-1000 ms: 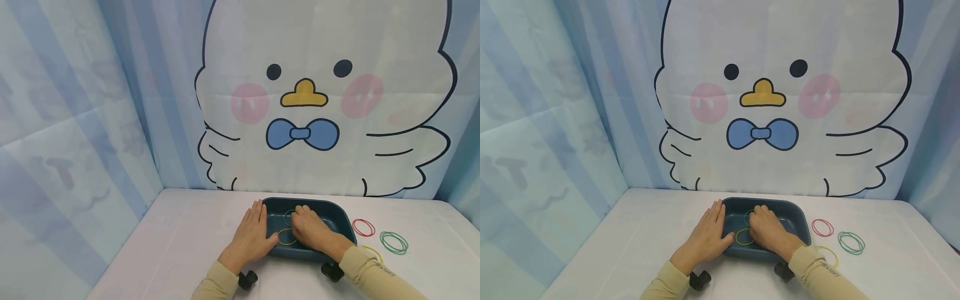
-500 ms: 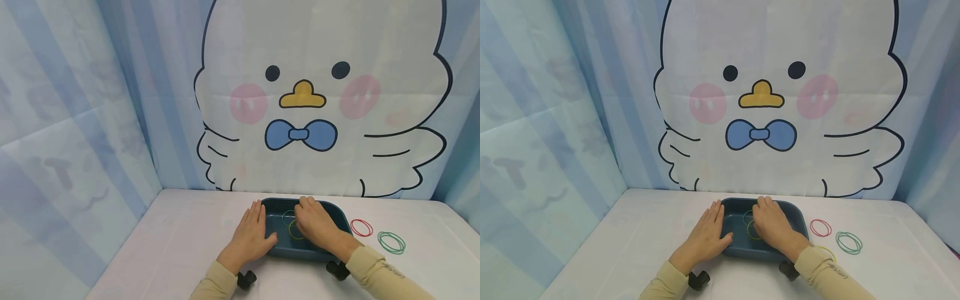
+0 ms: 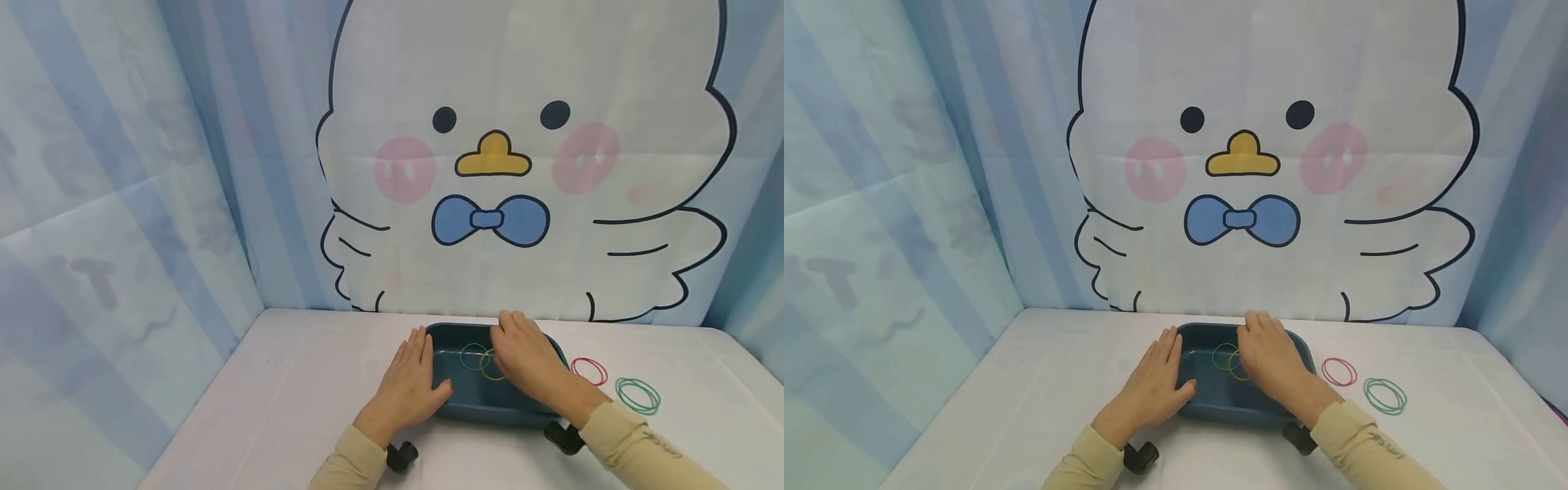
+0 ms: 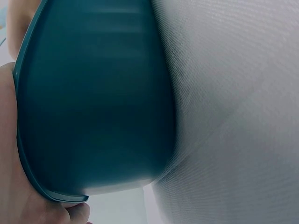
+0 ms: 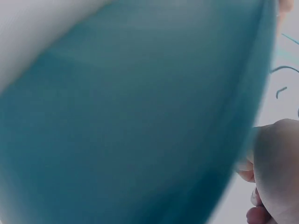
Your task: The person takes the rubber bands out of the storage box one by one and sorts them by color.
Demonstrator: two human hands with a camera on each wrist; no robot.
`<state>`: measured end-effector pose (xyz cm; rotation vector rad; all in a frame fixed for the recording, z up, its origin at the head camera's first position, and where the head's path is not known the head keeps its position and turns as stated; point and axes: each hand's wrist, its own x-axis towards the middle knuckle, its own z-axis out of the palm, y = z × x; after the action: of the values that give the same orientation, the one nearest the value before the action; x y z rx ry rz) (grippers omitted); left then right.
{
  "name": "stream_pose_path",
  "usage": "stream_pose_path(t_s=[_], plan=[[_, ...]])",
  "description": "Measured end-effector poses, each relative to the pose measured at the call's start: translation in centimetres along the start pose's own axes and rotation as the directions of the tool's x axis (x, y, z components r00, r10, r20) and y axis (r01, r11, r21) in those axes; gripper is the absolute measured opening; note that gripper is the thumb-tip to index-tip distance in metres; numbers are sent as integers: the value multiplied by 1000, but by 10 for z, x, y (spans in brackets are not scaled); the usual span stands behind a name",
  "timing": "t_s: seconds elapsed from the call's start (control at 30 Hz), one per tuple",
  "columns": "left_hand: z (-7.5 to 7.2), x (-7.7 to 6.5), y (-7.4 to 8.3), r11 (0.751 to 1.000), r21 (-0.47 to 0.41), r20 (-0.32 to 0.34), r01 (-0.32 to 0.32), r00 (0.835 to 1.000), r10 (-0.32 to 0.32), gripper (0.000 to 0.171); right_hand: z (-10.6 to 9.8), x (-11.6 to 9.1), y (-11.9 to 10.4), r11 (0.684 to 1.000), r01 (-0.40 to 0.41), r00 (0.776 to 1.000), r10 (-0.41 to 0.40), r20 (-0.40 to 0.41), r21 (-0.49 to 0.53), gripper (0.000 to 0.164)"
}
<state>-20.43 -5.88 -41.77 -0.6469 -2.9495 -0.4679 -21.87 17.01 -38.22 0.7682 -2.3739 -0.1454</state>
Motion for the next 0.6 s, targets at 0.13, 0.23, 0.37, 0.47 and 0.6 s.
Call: stream_pose_path(t_s=[0.13, 0.23, 0.37, 0.47, 0.6], plan=[[0, 0, 1, 1000, -4, 3, 5, 1000, -5, 83, -7, -2, 7, 1000, -3, 1000, 3, -17, 9, 23], [0, 0, 1, 1000, -6, 4, 6, 1000, -6, 83, -12, -4, 13, 1000, -18, 1000, 18, -5, 12, 21], [0, 0, 1, 1000, -9, 7, 7, 1000, -7, 83, -19, -7, 21, 999, -51, 997, 51, 57, -4, 16], [-1, 0, 1, 1000, -9, 11, 8, 1000, -8, 84, -24, -10, 25, 998, -66, 994, 67, 92, -15, 17], [-1, 0, 1, 1000, -9, 11, 8, 1000, -7, 84, -28, -14, 33, 998, -65, 996, 66, 66, -20, 19]])
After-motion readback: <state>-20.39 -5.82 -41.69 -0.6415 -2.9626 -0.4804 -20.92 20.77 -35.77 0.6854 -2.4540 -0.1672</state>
